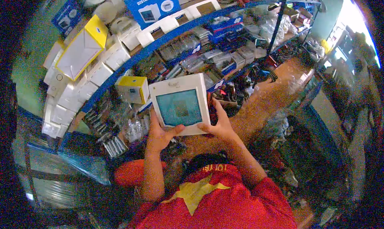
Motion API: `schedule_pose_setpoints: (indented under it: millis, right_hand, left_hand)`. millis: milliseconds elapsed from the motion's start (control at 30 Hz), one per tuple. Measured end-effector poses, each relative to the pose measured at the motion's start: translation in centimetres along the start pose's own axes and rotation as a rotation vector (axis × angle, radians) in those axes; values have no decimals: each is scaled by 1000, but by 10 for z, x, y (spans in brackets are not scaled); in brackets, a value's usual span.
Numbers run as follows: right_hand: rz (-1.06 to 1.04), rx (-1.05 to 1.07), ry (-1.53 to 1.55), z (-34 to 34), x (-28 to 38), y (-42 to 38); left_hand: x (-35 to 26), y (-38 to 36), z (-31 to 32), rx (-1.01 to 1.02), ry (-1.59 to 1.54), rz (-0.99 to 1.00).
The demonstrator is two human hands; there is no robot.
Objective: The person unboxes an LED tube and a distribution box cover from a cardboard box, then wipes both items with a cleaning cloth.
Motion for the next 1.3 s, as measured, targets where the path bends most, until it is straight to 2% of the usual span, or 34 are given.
schedule_pose_setpoints:
  millis: [67,167,267,300,400,433,567,667,767,967,1067,1167,1267,1300]
  right_hand:
    - [32,32,-14,4,9,-2]
    - [-77,57,-39,4,-14,5]
    - [-45,58,49,3,-10,11]
    - [-42,21,85,0,-15,13]
    - [7,45,223,-11,-13,16]
    - [44,10,222,-15,-17,17]
    - [35,-20,151,-25,-27,13]
    - [-2,-21,85,-29,-33,12]
    - [-78,-48,11,-30,-26,8]
    - [-98,-43,78,-28,-10,5]
    - [-98,-43,46,-32,-4,3]
    - [-42,-50,-97,-37,-16,2]
    - [-23,-22,-280,-34,-14,-9]
    - [-42,-30,-271,-30,-16,-12]
  left_hand:
    - [1,-6,1,-34,-119,-94]
    - [7,-13,7,-101,-173,-28]
    - [-9,-12,14,-188,355,177]
    - [-15,-10,17,-86,362,184]
    - [-22,-10,20,-113,298,204]
    - [-23,-6,20,-104,163,165]
    - [-34,-3,17,-67,278,141]
    - [-28,-1,21,-64,220,125]
    - [-19,-6,26,-65,-84,-132]
    - [-31,-8,27,-94,228,56]
    - [-30,-9,24,-75,372,192]
    - [-44,-2,23,-23,648,331]
    - [-49,0,27,230,949,667]
    - [-46,-1,27,305,910,639]
Point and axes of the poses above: each hand's wrist, its own y-axis towards the middle knuckle, its own z-axis out of the palm, x = y × z, the point moved 3 cm from there along y, towards the middle knuckle, and after that the axes turned 7 degrees about -x, right-handed, at the moved point
